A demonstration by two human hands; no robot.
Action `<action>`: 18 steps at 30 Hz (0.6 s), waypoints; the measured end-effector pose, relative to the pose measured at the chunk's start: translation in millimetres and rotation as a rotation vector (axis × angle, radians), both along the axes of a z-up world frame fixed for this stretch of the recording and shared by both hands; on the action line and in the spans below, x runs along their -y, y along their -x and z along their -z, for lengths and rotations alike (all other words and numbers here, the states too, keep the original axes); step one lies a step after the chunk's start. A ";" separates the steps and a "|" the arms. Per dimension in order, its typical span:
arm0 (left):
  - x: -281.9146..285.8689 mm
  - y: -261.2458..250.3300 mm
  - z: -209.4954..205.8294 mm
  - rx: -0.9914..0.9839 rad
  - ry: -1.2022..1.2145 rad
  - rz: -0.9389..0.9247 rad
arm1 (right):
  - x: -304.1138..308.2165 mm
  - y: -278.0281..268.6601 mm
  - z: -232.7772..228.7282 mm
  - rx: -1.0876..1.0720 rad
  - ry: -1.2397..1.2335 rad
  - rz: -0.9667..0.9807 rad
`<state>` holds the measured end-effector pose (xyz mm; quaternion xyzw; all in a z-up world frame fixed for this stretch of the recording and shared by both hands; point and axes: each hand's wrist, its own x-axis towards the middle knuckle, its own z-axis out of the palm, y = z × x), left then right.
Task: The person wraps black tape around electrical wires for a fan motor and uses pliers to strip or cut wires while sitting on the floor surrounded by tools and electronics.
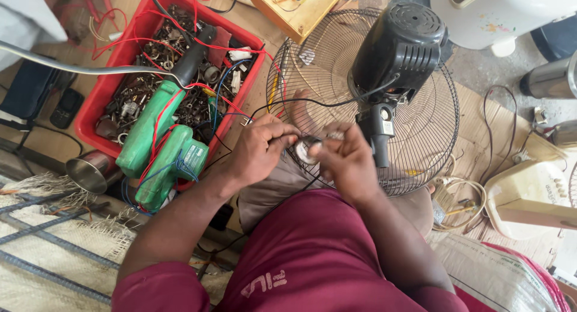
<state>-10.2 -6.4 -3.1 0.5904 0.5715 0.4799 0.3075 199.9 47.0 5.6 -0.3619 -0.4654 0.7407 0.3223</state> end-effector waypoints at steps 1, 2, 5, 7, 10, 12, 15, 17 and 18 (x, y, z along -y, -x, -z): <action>4.4 0.5 -3.4 0.016 0.054 0.003 | -8.1 -0.5 -8.8 -0.087 0.198 0.042; 6.8 0.5 -6.9 0.029 0.105 0.013 | -17.4 1.4 -16.4 -0.090 0.193 0.043; 16.4 -3.4 -14.7 0.000 -0.007 0.033 | -33.1 5.5 -29.9 -0.479 0.465 0.009; 10.9 -9.5 -11.5 0.002 0.099 -0.061 | -33.3 4.8 -25.3 -0.395 0.514 -0.042; 2.7 -10.7 -5.2 0.021 0.289 -0.194 | -13.5 -4.6 -4.8 -0.182 0.161 0.001; -2.4 -8.6 -2.5 0.039 0.368 -0.228 | 6.5 -8.5 8.6 0.017 -0.001 -0.010; -6.3 -4.9 1.6 0.074 0.448 -0.210 | 17.6 -0.9 11.0 0.192 -0.146 -0.003; -7.4 -5.4 5.7 0.074 0.480 -0.187 | 22.0 14.6 5.6 0.170 -0.128 0.021; -8.2 -6.4 7.6 0.072 0.477 -0.185 | 21.4 23.4 2.5 0.139 0.012 0.030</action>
